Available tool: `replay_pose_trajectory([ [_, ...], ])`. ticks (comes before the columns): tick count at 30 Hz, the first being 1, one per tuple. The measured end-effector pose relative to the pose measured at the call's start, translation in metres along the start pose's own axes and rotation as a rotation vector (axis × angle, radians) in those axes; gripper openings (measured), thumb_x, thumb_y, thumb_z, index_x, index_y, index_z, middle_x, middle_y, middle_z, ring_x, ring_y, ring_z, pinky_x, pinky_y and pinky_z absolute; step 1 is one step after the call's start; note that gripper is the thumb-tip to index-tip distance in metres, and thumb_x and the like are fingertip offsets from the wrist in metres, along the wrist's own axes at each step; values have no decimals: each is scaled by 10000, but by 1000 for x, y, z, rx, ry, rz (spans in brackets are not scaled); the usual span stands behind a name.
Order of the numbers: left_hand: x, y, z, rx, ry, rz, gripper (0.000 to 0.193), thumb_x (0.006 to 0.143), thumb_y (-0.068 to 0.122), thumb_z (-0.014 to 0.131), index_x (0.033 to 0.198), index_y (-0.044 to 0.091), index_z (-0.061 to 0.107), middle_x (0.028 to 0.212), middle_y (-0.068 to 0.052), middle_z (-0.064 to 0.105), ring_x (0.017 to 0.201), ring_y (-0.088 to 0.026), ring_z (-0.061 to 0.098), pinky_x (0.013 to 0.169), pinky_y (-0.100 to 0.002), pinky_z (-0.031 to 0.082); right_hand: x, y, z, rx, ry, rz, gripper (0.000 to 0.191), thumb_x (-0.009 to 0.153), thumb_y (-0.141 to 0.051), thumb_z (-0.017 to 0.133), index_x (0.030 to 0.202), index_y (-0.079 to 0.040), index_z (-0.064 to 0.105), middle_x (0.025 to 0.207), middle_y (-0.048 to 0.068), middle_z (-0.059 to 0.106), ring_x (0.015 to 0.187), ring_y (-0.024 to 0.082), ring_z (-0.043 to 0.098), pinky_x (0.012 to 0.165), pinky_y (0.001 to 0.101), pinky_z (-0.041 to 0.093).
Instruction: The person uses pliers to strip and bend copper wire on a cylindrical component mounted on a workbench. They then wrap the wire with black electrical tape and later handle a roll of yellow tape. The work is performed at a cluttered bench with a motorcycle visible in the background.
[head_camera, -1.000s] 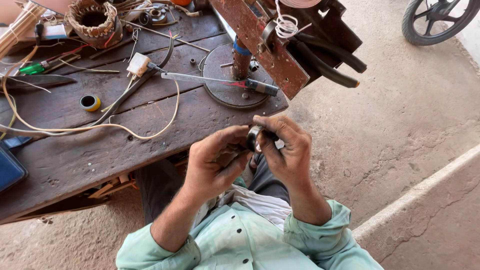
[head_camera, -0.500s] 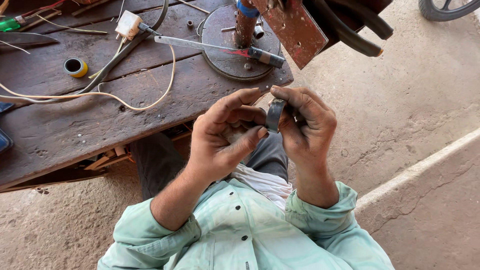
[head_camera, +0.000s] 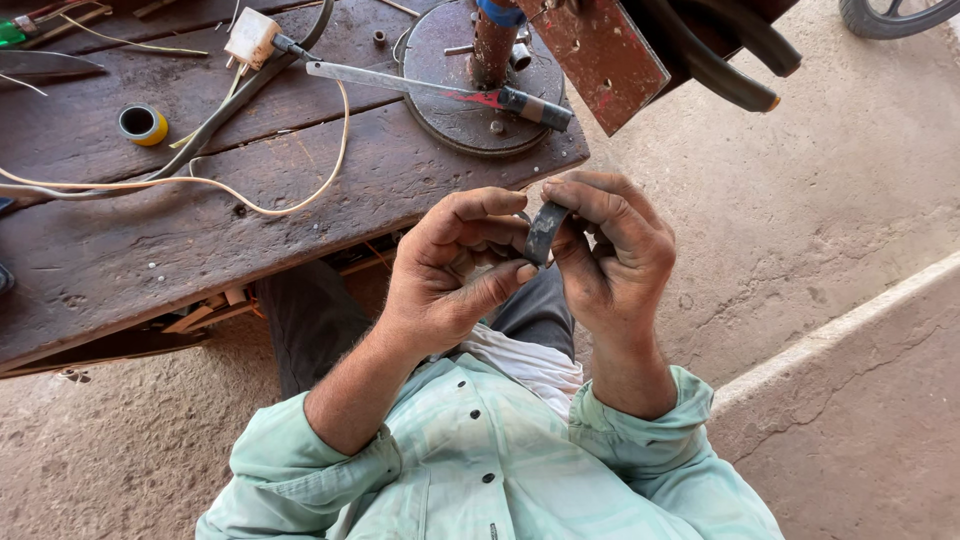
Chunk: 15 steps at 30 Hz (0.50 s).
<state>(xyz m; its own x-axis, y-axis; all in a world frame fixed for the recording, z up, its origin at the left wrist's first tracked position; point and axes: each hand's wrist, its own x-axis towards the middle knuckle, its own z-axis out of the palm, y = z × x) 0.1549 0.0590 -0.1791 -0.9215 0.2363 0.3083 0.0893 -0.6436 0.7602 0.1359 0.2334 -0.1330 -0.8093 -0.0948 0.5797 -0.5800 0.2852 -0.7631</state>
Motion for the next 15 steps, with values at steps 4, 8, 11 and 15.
replay_pose_trajectory([
  [4, -2, -7, -3, -8, 30, -11, 537, 976, -84, 743, 1448, -6, 498, 1274, -135, 685, 1211, -171, 673, 1116, -360, 557, -5, 2, 1, 4, 26, -16, 219, 995, 64, 758, 1201, -1, 723, 1151, 98, 686, 949, 79, 688, 756, 188, 586],
  [8, -3, -13, -6, 1, 28, 40, 470, 981, -86, 746, 1386, 1, 524, 1269, -110, 676, 1212, -174, 681, 1115, -361, 565, -10, 6, 5, 322, 78, 192, 261, 949, 26, 754, 1198, -25, 696, 1096, 60, 721, 951, 70, 691, 811, 200, 583],
  [11, -4, -15, -11, -25, -16, 54, 405, 997, -83, 741, 1347, -2, 553, 1289, -96, 664, 1186, -160, 672, 1084, -339, 557, -10, 8, 5, 251, 25, 298, 164, 1001, 44, 773, 1156, 2, 741, 941, 50, 721, 830, 39, 665, 747, 171, 546],
  [15, -6, -15, -14, -63, -30, 18, 414, 982, -74, 762, 1343, -12, 568, 1252, -96, 664, 1188, -149, 660, 1081, -340, 559, -7, 7, 3, -47, -26, 59, 200, 967, 55, 773, 1149, -16, 731, 993, 72, 727, 808, 74, 690, 690, 202, 554],
])
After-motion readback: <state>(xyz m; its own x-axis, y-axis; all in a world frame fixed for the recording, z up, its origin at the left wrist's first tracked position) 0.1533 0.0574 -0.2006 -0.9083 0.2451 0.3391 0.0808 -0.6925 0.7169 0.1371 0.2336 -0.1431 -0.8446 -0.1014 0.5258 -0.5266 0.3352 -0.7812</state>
